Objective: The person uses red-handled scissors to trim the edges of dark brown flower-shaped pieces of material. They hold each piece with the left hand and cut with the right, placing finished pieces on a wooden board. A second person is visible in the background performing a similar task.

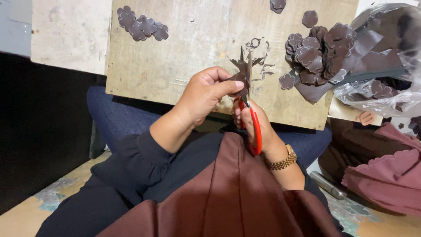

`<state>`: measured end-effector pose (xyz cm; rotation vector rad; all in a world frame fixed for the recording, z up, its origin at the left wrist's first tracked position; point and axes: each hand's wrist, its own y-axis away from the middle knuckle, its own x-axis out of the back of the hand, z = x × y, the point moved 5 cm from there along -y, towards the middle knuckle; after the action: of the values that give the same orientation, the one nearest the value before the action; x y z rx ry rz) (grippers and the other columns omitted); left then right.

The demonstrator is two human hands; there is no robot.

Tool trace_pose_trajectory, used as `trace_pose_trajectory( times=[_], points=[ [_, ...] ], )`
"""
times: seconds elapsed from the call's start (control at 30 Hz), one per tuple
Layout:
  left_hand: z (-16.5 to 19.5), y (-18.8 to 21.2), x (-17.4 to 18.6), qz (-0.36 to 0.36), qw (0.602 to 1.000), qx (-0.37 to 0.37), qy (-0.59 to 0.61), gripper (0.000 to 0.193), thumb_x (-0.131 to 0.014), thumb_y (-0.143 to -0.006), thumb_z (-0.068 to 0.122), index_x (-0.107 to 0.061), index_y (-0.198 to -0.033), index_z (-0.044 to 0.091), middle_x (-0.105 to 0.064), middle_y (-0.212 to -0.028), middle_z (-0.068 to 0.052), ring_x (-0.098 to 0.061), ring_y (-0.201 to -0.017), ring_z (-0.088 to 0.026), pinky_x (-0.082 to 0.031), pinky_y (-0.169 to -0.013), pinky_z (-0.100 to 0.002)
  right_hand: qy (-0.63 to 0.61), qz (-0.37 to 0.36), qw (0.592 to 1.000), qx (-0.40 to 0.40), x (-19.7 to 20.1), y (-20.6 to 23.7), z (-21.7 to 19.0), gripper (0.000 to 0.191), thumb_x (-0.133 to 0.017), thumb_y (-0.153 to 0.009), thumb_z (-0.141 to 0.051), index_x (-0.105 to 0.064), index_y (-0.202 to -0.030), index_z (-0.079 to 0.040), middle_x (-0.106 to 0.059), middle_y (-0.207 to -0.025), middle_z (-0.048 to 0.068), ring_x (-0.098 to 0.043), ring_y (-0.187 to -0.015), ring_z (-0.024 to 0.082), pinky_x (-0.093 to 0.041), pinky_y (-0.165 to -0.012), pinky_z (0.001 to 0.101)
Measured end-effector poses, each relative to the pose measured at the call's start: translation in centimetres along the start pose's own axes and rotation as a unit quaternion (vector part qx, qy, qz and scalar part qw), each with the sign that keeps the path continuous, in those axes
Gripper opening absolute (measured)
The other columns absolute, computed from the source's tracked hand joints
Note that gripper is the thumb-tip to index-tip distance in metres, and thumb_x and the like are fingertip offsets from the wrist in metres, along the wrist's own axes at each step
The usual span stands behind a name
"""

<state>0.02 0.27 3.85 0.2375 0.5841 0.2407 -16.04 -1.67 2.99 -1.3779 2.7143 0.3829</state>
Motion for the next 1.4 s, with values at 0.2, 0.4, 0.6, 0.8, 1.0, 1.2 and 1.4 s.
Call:
trace_pose_trajectory(
  times=[0.2, 0.4, 0.6, 0.8, 1.0, 1.2, 1.4],
  points=[
    [0.0, -0.1, 0.3, 0.004, 1.000, -0.007, 0.008, 0.011, -0.075, -0.089, 0.006, -0.067, -0.096, 0.002, -0.072, -0.088, -0.006, -0.067, -0.082, -0.012, -0.055, -0.077, -0.026, -0.012, -0.004, 1.000, -0.013, 0.1, 0.1, 0.3, 0.052, -0.049, -0.105, -0.060, -0.052, -0.107, -0.008, -0.045, -0.087, -0.003, -0.039, -0.074, 0.008, -0.036, -0.066, 0.0225],
    [0.5, -0.1, 0.3, 0.016, 0.999, -0.027, -0.021, 0.014, -0.071, -0.093, 0.009, -0.071, -0.104, 0.000, -0.074, -0.093, -0.005, -0.067, -0.085, -0.010, -0.056, -0.081, -0.025, -0.042, 0.001, 0.999, -0.034, 0.2, 0.0, 0.7, 0.053, -0.052, -0.103, -0.059, -0.052, -0.114, -0.007, -0.045, -0.088, -0.002, -0.040, -0.074, 0.008, -0.037, -0.066, 0.0228],
    [0.7, -0.1, 0.2, 0.028, 0.997, -0.034, -0.069, 0.015, -0.070, -0.096, 0.012, -0.072, -0.104, -0.001, -0.074, -0.091, -0.003, -0.063, -0.080, -0.007, -0.051, -0.074, -0.023, -0.034, -0.013, 0.999, -0.020, -0.1, -0.2, 0.5, 0.054, -0.050, -0.103, -0.059, -0.051, -0.116, -0.007, -0.046, -0.089, -0.003, -0.041, -0.076, 0.008, -0.039, -0.068, 0.0224],
    [0.8, 0.0, 0.5, 0.034, 0.996, -0.064, -0.060, 0.012, -0.070, -0.096, 0.009, -0.070, -0.102, -0.002, -0.072, -0.090, -0.004, -0.062, -0.078, -0.006, -0.050, -0.071, -0.023, -0.022, -0.005, 0.999, -0.039, -0.3, -0.2, 0.5, 0.054, -0.050, -0.104, -0.061, -0.052, -0.107, -0.007, -0.045, -0.085, -0.002, -0.040, -0.072, 0.008, -0.036, -0.064, 0.0232],
    [1.0, -0.2, 0.8, 0.020, 0.997, -0.069, -0.040, 0.010, -0.068, -0.097, 0.007, -0.068, -0.099, -0.003, -0.073, -0.089, -0.006, -0.065, -0.078, -0.009, -0.054, -0.073, -0.024, 0.007, -0.014, 0.999, -0.031, -0.3, -0.2, 0.0, 0.054, -0.049, -0.103, -0.062, -0.052, -0.102, -0.008, -0.044, -0.084, -0.003, -0.040, -0.070, 0.008, -0.036, -0.062, 0.0229],
    [1.3, -0.3, 1.1, 0.021, 0.997, -0.053, -0.051, 0.010, -0.067, -0.095, 0.006, -0.068, -0.098, -0.003, -0.073, -0.088, -0.006, -0.065, -0.077, -0.009, -0.055, -0.071, -0.024, 0.019, -0.020, 0.999, -0.035, -0.2, -0.5, -0.2, 0.055, -0.049, -0.102, -0.064, -0.052, -0.099, -0.008, -0.045, -0.082, -0.003, -0.040, -0.069, 0.008, -0.036, -0.061, 0.0230],
    [1.9, -0.2, 1.6, 0.011, 0.994, -0.044, -0.102, 0.009, -0.068, -0.094, 0.006, -0.068, -0.095, -0.003, -0.072, -0.085, -0.006, -0.064, -0.074, -0.008, -0.054, -0.069, -0.024, 0.043, -0.030, 0.998, -0.040, -0.1, -0.3, -0.5, 0.052, -0.049, -0.103, -0.060, -0.052, -0.099, -0.008, -0.045, -0.083, -0.004, -0.041, -0.070, 0.008, -0.038, -0.062, 0.0224]
  ],
)
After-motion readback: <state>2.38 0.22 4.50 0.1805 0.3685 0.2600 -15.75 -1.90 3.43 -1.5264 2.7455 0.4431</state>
